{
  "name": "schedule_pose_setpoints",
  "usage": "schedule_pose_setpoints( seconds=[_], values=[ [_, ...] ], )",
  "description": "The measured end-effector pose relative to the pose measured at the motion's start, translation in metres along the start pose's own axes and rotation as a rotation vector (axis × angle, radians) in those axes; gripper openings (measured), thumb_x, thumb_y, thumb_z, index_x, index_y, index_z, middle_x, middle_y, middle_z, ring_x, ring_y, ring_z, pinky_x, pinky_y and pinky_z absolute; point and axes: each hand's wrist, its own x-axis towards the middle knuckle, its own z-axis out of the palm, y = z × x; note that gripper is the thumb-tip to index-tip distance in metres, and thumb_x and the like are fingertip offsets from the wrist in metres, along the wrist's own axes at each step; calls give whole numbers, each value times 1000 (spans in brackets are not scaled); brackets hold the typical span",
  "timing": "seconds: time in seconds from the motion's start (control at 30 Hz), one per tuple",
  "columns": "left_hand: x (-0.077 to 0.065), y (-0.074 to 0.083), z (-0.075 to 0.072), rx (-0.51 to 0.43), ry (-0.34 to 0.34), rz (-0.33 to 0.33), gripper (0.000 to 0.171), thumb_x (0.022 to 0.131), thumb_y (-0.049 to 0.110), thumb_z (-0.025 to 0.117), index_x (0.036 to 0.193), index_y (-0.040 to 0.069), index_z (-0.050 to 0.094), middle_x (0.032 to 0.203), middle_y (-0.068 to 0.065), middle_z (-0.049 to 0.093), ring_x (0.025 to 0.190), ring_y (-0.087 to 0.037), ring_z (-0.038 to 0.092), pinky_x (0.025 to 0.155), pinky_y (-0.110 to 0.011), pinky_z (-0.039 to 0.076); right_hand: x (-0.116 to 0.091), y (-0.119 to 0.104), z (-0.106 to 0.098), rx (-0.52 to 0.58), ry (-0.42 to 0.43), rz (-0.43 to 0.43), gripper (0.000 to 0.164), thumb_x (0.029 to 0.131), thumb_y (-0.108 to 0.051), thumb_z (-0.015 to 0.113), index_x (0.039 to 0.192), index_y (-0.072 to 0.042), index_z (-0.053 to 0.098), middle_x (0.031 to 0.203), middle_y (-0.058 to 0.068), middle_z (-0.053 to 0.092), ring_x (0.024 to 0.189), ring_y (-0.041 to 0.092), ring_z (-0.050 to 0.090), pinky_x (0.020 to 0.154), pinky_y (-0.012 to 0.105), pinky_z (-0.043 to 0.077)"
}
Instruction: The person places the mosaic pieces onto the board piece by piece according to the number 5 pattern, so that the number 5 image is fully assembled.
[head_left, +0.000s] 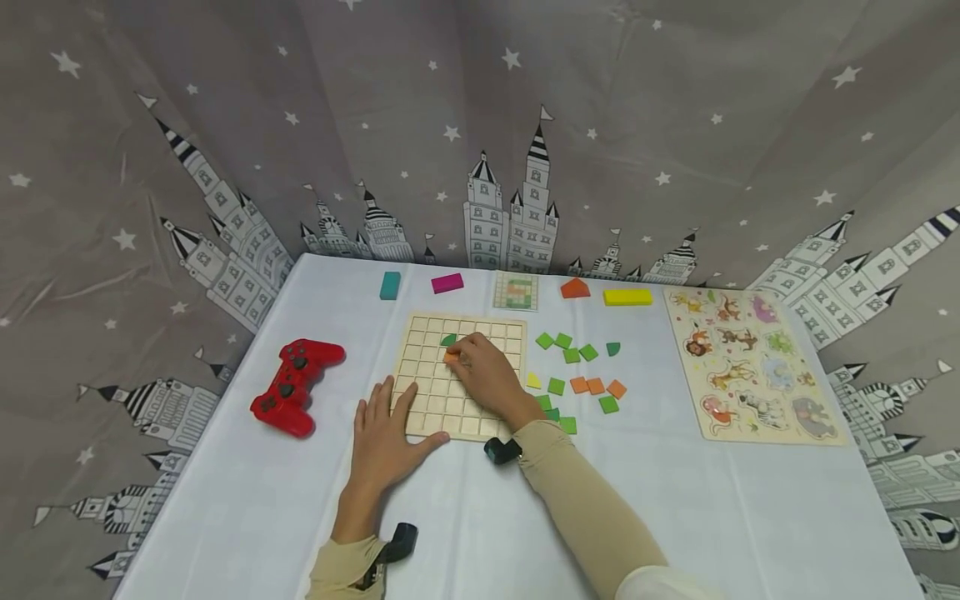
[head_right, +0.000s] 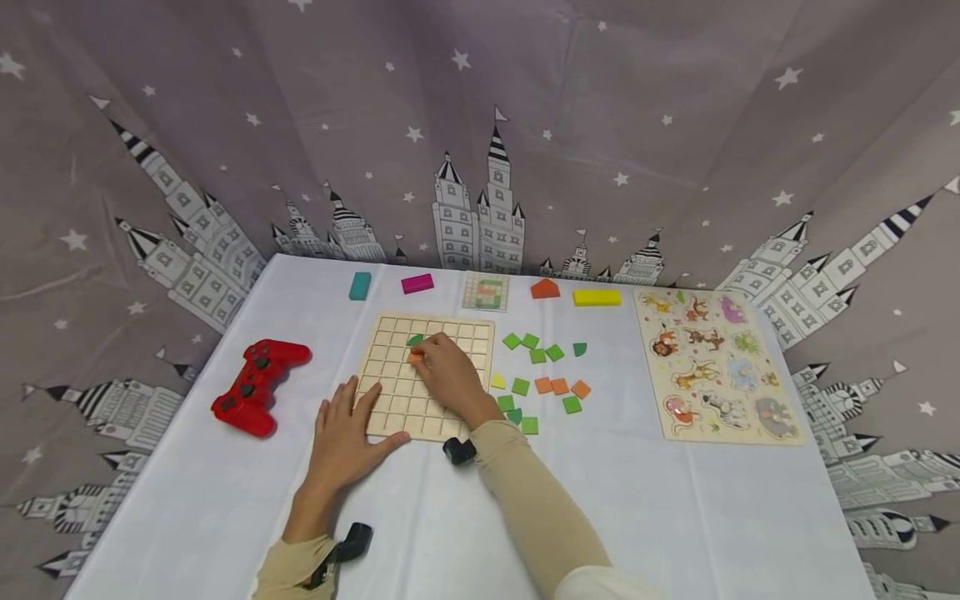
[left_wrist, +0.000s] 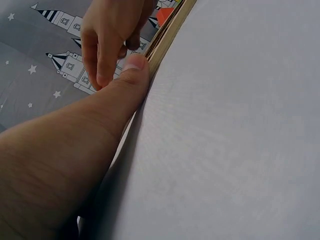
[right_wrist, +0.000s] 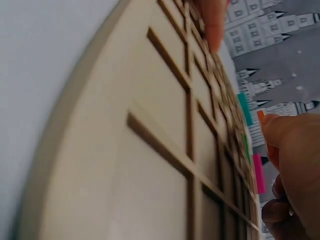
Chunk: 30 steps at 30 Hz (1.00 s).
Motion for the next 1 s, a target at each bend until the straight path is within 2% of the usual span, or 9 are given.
schedule_pose_setpoints(
  seconds=[0.17, 0.43, 0.7, 1.0],
  values=[
    [0, -1, -1, -4, 10, 11, 104, 78, 73, 71, 159, 18, 36, 171, -19, 12, 158, -42, 9, 126, -64, 6, 11, -3, 10, -30, -31, 17, 34, 107, -37, 52, 129, -16, 67, 132, 4, 59, 120, 20, 63, 105, 36, 53],
    [-1, 1, -2, -12, 27, 23, 103, 78, 71, 72, 158, 17, 38, 170, -20, 15, 157, -44, 12, 125, -65, 8, 18, -1, 19, -70, -11, 2, 30, 106, -35, 54, 124, -17, 69, 126, 3, 60, 112, 18, 65, 101, 34, 54],
    [-3, -1, 2, -13, 67, 42, 101, 78, 70, 73, 157, 16, 40, 169, -21, 19, 156, -45, 16, 124, -66, 11, 19, 3, 20, -90, -18, -17, 26, 106, -29, 56, 124, -17, 71, 124, 2, 63, 114, 17, 65, 102, 33, 54],
    [-1, -4, 4, -11, 46, 35, 102, 78, 70, 72, 158, 18, 37, 170, -19, 15, 157, -43, 12, 125, -65, 9, 18, 2, 17, -115, 2, -40, 27, 105, -28, 59, 124, -17, 74, 121, 2, 66, 113, 18, 66, 101, 33, 55]
  ],
)
